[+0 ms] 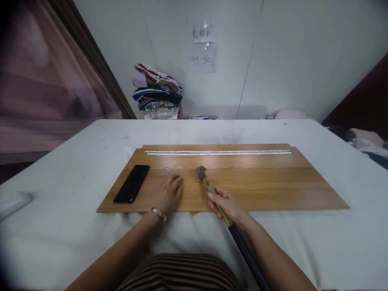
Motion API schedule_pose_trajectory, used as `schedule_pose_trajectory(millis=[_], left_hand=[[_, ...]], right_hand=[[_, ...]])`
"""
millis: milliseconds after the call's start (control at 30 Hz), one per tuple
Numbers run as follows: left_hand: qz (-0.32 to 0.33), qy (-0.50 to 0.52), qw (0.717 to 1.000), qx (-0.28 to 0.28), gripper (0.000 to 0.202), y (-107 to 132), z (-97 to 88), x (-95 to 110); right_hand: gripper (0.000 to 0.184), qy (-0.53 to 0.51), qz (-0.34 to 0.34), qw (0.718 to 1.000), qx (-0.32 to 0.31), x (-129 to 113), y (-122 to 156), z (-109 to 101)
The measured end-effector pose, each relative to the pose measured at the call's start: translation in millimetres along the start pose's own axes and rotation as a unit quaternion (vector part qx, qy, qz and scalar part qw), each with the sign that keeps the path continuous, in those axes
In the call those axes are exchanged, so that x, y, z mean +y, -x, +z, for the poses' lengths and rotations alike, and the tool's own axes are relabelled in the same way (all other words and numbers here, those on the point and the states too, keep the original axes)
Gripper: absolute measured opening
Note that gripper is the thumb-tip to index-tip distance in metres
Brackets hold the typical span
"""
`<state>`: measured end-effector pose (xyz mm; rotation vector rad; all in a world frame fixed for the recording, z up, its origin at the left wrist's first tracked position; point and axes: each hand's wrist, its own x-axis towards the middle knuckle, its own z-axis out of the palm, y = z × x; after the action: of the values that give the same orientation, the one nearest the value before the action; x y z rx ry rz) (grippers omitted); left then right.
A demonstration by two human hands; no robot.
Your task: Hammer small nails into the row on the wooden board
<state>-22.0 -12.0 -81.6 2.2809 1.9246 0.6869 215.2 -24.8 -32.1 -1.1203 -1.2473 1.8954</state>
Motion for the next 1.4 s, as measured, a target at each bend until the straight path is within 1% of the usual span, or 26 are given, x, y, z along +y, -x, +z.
schedule_pose_trajectory(millis=[133, 333, 567, 733, 933, 1133, 1400], left_hand=[[-0.002, 0.000, 1.000, -0.006, 0.027, -0.2, -0.6, 0.4], [0.008, 0.000, 1.000, 0.009, 0.026, 0.1, 0.2, -0.3], [-0.001, -0.004, 1.000, 0.000, 0.027, 0.2, 0.7, -0.2], [0.000, 0.008, 1.000, 0.003, 0.027, 0.0, 0.7, -0.6], [0.000, 0.003, 1.000, -0.003, 0.027, -0.3, -0.8, -0.1], [-0.002, -0.001, 1.000, 0.006, 0.029, 0.0, 1.2, -0.6], [-0.004, -0.003, 1.000, -0.001, 0.028, 0.1, -0.8, 0.6]], right_hand=[[0.038, 0.007, -0.012, 1.000, -0.001, 0.1, 0.6, -1.7], [0.034, -0.004, 0.003, 1.000, -0.010, 4.3, -1.4, -4.0], [0.036, -0.003, -0.009, 1.000, -0.005, 2.9, 0.1, -3.2], [0.038, 0.011, 0.000, 1.000, -0.006, 0.8, 0.0, -1.5], [0.036, -0.001, -0.006, 1.000, -0.005, 2.3, 0.4, -2.5], [0.040, 0.014, 0.007, 1.000, -0.003, -0.9, 0.6, -1.3], [0.038, -0.001, -0.002, 1.000, -0.002, 0.4, 0.5, -2.0]])
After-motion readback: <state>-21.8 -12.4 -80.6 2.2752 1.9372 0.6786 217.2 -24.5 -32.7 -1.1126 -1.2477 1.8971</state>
